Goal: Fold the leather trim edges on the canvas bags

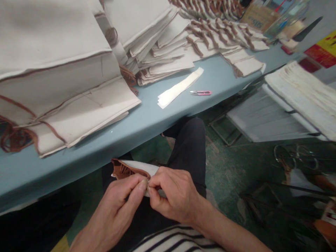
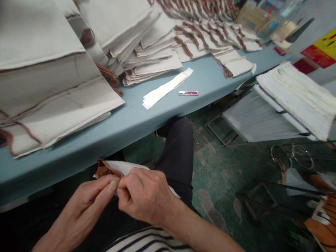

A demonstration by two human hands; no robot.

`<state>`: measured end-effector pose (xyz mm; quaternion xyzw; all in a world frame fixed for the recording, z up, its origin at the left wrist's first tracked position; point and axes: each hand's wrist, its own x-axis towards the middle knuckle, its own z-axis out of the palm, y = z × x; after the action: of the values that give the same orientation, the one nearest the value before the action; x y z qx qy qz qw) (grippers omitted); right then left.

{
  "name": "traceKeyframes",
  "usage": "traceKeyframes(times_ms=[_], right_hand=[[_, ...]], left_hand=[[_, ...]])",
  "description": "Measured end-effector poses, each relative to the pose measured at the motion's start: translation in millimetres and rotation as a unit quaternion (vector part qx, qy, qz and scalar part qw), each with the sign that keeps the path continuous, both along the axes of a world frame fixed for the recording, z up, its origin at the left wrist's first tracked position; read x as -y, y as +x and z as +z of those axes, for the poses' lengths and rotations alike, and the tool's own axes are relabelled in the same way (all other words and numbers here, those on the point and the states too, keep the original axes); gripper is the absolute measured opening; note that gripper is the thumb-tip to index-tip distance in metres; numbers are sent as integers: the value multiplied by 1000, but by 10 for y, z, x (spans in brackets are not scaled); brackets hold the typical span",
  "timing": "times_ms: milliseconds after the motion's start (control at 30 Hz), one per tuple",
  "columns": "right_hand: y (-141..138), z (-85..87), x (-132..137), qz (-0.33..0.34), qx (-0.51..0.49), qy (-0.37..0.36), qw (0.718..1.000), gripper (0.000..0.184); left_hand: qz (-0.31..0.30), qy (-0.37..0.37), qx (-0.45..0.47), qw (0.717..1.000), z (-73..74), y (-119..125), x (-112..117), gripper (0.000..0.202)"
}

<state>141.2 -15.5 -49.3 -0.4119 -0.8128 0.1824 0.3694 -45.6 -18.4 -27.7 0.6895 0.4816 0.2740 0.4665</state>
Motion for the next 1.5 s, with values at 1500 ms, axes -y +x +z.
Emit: traceKeyframes(times_ms=[1500], right_hand=[[-42,75,50,-94,-77,-109,987,11]], left_hand=[[182,58,-38,981,-36,38,57,31]])
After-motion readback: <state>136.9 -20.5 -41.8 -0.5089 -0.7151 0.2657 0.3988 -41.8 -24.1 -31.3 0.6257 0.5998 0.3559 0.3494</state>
